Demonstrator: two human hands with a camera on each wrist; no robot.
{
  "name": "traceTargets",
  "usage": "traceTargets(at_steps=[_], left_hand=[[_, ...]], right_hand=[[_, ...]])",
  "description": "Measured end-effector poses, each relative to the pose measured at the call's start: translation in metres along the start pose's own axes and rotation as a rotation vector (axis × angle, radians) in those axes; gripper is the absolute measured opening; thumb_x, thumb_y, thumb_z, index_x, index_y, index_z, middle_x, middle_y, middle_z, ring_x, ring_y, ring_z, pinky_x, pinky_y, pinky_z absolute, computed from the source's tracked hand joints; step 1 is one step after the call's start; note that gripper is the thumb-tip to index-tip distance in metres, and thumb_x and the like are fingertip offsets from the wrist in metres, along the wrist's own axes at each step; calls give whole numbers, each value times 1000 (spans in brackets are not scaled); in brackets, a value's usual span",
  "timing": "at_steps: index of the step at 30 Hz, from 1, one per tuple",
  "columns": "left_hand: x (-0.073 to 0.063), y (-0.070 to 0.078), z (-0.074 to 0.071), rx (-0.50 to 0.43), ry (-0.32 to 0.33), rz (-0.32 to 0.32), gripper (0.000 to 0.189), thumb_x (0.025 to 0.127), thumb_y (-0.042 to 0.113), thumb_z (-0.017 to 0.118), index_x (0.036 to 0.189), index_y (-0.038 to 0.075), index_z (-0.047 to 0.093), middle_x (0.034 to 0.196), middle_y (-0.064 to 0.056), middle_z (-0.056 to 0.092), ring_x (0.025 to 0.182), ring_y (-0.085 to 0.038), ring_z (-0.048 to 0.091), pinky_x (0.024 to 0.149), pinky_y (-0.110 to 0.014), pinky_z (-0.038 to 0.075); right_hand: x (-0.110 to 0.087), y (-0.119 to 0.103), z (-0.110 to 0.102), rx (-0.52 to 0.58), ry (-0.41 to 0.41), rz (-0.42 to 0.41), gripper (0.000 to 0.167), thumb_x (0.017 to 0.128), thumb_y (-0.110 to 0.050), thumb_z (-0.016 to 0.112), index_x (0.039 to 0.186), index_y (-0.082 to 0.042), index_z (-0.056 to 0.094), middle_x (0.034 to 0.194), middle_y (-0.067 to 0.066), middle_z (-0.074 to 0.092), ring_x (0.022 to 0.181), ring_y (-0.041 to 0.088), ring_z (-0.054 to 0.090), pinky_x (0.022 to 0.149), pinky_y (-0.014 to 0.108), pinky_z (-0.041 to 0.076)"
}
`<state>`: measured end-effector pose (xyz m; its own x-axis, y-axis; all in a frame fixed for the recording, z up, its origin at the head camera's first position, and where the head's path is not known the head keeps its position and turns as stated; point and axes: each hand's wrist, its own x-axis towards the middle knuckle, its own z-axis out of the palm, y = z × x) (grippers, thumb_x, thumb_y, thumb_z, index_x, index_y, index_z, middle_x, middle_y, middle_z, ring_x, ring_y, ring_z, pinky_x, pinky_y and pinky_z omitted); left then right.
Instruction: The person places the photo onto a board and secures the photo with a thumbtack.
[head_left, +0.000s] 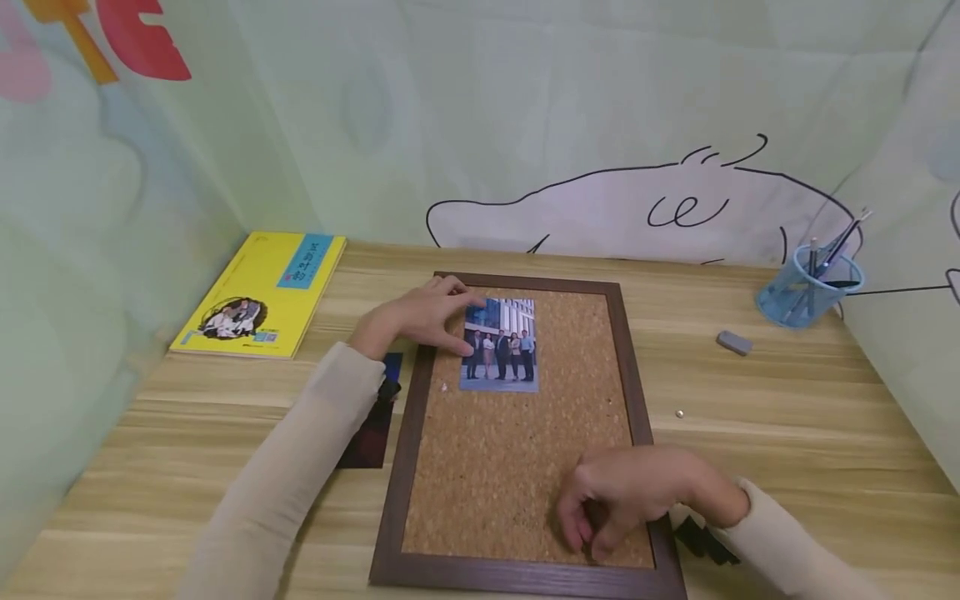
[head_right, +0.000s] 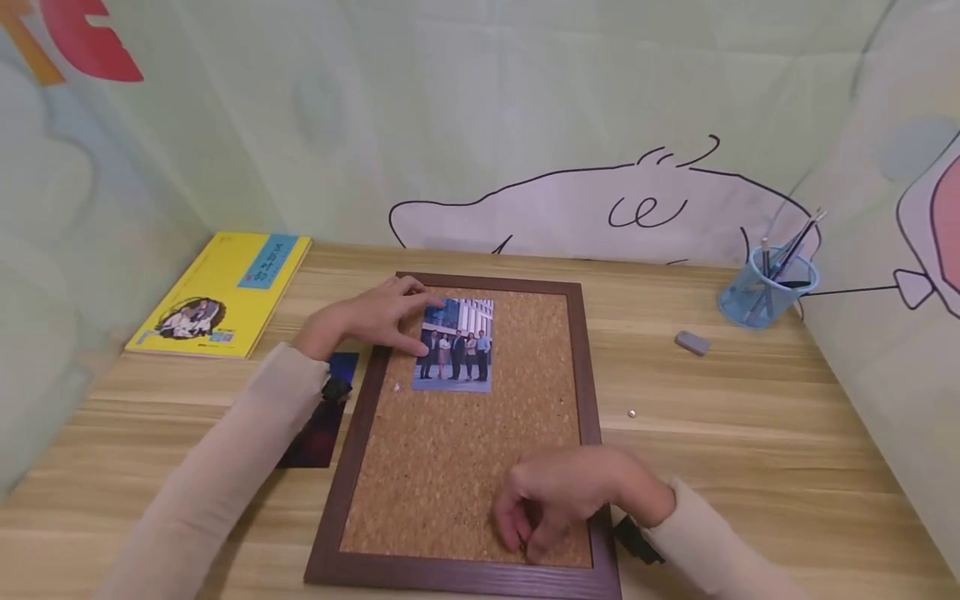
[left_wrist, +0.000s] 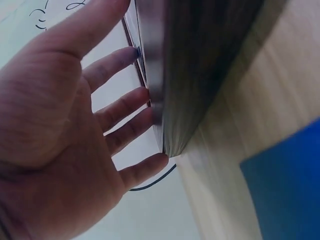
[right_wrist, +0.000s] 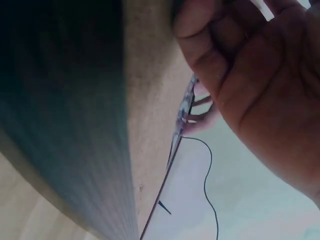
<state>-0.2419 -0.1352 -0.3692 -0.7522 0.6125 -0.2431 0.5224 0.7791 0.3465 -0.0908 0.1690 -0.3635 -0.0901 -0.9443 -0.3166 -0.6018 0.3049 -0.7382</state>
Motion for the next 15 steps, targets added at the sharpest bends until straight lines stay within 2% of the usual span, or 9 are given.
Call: traceTargets(at_steps=[10,13,15], left_hand=[[3,2,7,72,36,7,78,87,55,71,151,19,44,149,-19,35,135,-39,33,108,-58,32],[3,3,8,77,42,-4,77,88,55,71,151,19,44,150,-18,35,136,-39,32,108,-58,31],[3,4,9,79,40,-4,77,89,54,70,151,19,43,151,-18,35,137,-40,32,108,-59,30]], right_hand=[[4,-5,11,-161,70,47,21,77,-8,82,80,-22,68,75,-22,56,67,-11,49,61,9,43],[3,-6,11,-173,71,30,20,77,-9,81,79,-22,66,78,-21,54,69,-10,47,62,9,42],[2,-4,10,-137,79,13,19,79,-7,79,80,-22,66,81,-21,53,72,-10,48,64,11,44]])
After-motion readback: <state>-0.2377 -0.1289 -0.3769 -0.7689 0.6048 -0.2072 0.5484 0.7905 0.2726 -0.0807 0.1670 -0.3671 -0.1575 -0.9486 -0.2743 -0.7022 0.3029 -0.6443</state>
